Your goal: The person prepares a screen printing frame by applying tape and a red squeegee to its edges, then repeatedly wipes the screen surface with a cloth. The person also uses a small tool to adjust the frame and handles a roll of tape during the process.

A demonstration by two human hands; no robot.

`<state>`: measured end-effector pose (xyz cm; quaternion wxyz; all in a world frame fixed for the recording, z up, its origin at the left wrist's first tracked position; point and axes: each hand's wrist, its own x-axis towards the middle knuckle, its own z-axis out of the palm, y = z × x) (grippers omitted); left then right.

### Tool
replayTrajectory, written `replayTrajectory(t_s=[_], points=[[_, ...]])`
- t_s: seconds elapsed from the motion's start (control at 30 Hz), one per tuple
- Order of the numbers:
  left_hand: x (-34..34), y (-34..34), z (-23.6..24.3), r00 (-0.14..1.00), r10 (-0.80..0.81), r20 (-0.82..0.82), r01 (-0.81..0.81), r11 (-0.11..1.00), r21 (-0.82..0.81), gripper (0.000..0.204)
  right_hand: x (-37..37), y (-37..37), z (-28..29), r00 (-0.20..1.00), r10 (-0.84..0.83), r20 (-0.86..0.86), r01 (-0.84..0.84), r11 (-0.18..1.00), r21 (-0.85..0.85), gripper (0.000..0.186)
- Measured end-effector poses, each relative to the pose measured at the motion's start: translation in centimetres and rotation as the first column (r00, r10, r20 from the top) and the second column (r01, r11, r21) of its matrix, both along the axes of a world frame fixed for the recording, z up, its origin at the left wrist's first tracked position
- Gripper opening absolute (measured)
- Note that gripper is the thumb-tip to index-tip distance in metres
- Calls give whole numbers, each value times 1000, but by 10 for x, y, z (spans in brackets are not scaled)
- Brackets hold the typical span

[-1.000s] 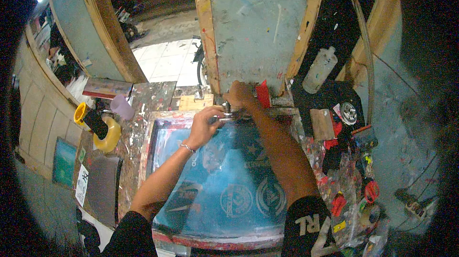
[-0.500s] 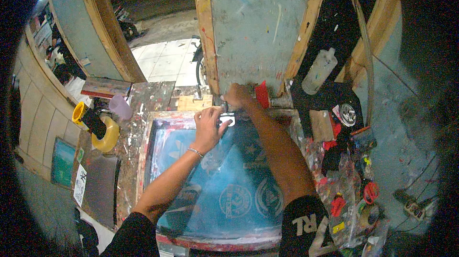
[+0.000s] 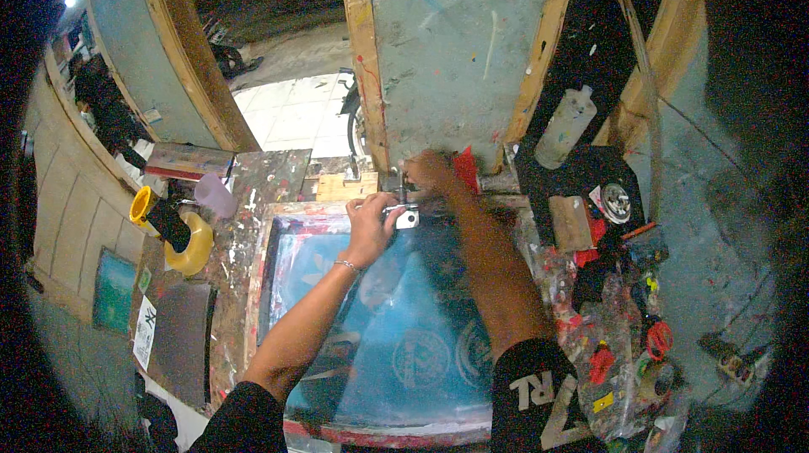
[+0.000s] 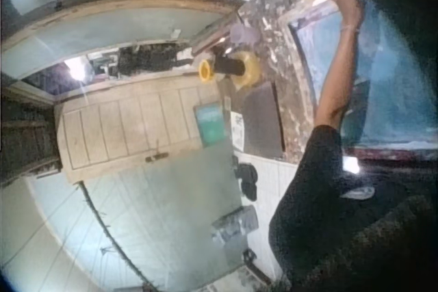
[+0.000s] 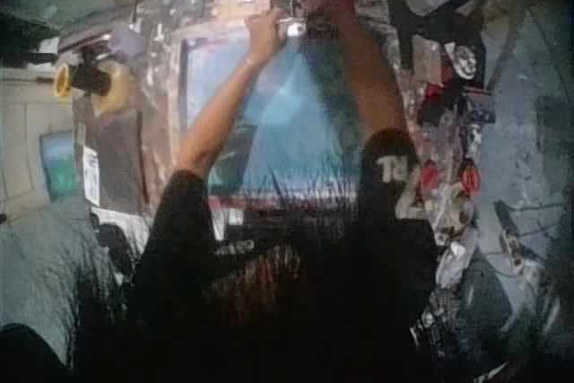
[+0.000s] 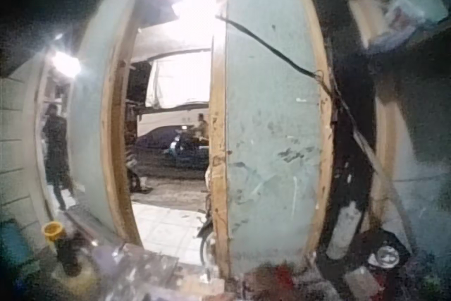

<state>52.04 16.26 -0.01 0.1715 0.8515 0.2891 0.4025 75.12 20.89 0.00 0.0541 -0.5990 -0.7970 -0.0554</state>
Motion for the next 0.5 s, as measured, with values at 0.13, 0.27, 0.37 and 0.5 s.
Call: replayTrajectory(t_s=[0.13, 0.27, 0.37, 0.5], points=[[-16, 3, -5, 998, 52, 23, -52, 999, 0, 20, -64, -5, 35, 875, -333, -352, 330, 941, -68, 36], [-11, 4, -8, 996, 42, 74, -41, 999, -19, 18, -73, -16, 50, 940, -182, -289, 202, 978, 42, 31], [-3, 4, -3, 998, -9, 69, 12, 999, -43, 16, -51, -2, 22, 903, -193, -384, 193, 980, -38, 28], [-3, 13, 11, 997, 25, 72, -23, 999, -39, 12, -15, 0, 11, 994, 44, -100, -47, 999, -24, 33]])
